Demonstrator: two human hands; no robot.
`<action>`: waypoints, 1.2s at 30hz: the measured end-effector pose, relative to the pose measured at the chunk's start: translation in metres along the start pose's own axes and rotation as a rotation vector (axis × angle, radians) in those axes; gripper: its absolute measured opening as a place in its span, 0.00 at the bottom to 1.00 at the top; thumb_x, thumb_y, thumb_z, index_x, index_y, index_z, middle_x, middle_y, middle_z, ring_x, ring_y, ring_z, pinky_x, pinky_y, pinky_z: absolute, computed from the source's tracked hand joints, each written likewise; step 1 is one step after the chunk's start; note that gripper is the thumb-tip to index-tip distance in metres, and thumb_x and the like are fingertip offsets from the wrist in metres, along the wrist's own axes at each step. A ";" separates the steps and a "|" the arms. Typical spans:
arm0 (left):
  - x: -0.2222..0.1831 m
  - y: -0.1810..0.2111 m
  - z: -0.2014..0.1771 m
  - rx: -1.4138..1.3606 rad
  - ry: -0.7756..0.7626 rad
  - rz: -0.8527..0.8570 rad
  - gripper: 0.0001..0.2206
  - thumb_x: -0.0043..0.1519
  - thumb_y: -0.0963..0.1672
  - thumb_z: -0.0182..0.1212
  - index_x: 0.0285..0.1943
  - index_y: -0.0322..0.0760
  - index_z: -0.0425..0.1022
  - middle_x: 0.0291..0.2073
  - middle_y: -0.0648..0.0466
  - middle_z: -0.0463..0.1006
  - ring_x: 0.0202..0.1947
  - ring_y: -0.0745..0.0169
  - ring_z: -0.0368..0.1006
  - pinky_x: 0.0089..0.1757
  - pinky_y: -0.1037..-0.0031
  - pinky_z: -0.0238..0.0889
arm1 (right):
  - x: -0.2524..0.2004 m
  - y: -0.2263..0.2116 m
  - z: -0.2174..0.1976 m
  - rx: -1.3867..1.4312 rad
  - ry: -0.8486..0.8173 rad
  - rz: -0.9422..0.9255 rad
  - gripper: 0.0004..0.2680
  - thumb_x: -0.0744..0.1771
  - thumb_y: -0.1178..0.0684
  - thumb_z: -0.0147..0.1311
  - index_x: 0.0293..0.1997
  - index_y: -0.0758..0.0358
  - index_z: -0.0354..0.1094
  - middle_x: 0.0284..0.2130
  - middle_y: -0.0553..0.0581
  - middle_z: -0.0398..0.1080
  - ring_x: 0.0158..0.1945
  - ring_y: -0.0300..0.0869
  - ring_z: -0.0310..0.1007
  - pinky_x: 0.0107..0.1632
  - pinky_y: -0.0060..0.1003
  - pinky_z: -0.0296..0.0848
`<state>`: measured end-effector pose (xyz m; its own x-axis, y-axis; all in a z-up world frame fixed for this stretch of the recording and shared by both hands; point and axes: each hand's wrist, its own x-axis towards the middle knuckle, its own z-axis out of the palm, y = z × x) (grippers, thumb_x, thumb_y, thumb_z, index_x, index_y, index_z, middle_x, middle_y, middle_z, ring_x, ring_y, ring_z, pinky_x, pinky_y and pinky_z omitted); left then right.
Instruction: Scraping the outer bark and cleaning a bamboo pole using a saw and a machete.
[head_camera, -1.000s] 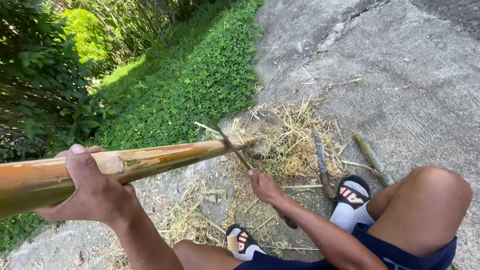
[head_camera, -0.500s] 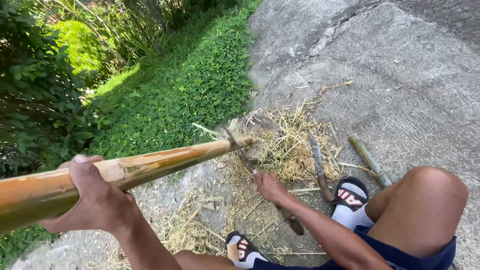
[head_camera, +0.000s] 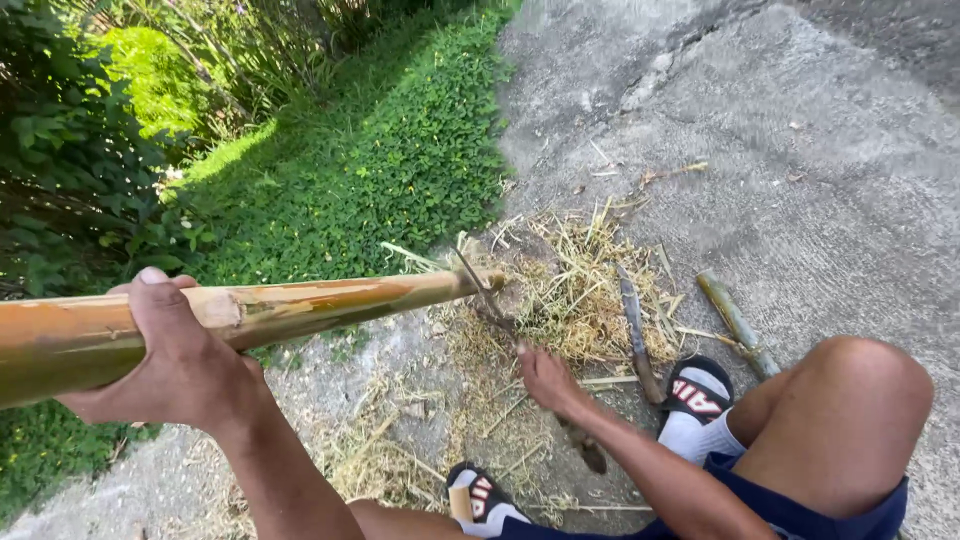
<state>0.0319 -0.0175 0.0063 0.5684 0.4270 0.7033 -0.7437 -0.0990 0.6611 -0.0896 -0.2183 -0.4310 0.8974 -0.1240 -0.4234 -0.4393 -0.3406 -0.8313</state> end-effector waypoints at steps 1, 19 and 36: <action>0.004 -0.011 -0.006 0.002 0.007 -0.002 0.25 0.64 0.33 0.63 0.65 0.19 0.50 0.45 0.41 0.73 0.38 0.56 0.77 0.44 0.71 0.84 | -0.001 0.024 0.009 -0.007 -0.003 0.000 0.24 0.73 0.33 0.20 0.39 0.61 0.64 0.16 0.45 0.54 0.17 0.41 0.56 0.21 0.47 0.64; 0.015 -0.084 0.035 -0.140 -0.333 0.131 0.17 0.74 0.40 0.70 0.59 0.25 0.62 0.48 0.47 0.69 0.42 0.62 0.71 0.48 0.71 0.73 | -0.023 0.222 0.045 -0.017 0.645 0.397 0.22 0.70 0.34 0.40 0.41 0.66 0.75 0.34 0.73 0.76 0.44 0.68 0.74 0.51 0.60 0.70; -0.030 -0.108 0.054 -0.144 -0.290 0.032 0.51 0.66 0.45 0.76 0.78 0.32 0.26 0.61 0.36 0.67 0.56 0.50 0.77 0.57 0.57 0.83 | -0.039 0.181 -0.018 -0.239 0.643 0.310 0.23 0.64 0.46 0.57 0.65 0.56 0.56 0.56 0.70 0.66 0.59 0.65 0.67 0.59 0.57 0.69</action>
<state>0.1143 -0.0681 -0.0720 0.6049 0.1502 0.7820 -0.7933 0.0285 0.6082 -0.2037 -0.2917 -0.5582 0.6135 -0.7420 -0.2701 -0.7203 -0.3856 -0.5766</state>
